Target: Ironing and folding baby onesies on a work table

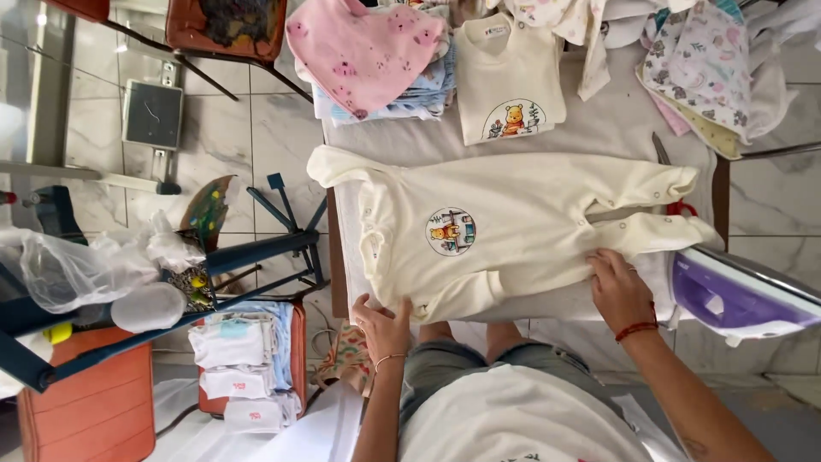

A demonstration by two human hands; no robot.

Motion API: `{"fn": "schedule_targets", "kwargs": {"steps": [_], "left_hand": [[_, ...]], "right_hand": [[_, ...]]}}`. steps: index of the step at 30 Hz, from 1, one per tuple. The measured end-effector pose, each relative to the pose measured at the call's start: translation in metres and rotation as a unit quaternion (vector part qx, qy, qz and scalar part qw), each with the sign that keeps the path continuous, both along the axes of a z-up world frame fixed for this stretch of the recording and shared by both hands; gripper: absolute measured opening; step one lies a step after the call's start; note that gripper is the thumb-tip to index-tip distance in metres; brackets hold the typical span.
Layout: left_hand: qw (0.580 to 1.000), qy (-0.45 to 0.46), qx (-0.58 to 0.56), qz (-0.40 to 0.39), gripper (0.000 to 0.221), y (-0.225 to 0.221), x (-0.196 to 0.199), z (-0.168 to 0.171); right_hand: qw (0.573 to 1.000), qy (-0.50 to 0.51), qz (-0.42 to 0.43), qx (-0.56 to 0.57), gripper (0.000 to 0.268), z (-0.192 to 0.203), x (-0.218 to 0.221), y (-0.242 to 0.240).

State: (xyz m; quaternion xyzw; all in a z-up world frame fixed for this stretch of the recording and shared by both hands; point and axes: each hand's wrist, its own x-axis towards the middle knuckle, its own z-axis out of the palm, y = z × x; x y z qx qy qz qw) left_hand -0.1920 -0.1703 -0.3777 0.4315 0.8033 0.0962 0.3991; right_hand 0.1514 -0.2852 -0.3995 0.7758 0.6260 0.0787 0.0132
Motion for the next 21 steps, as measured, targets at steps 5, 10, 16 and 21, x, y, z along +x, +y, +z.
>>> {"fn": "schedule_targets", "kwargs": {"steps": [5, 10, 16, 21], "left_hand": [[0.982, -0.14, -0.012, 0.127, 0.058, 0.001, -0.007, -0.005], [0.983, -0.078, 0.052, 0.158, 0.044, 0.001, -0.011, -0.002], [0.948, 0.164, 0.225, -0.156, 0.042, 0.008, 0.011, 0.023], [0.783, -0.075, 0.243, -0.567, 0.009, 0.016, 0.077, 0.028]], "right_hand": [[0.999, 0.016, 0.014, 0.041, 0.013, 0.005, 0.004, -0.009], [0.99, 0.13, 0.024, 0.044, 0.017, 0.011, -0.009, -0.042], [0.863, 0.356, -0.325, 0.148, 0.012, 0.047, -0.018, -0.083], [0.789, 0.406, -0.377, 0.266, 0.05, 0.085, 0.019, -0.076]]}}
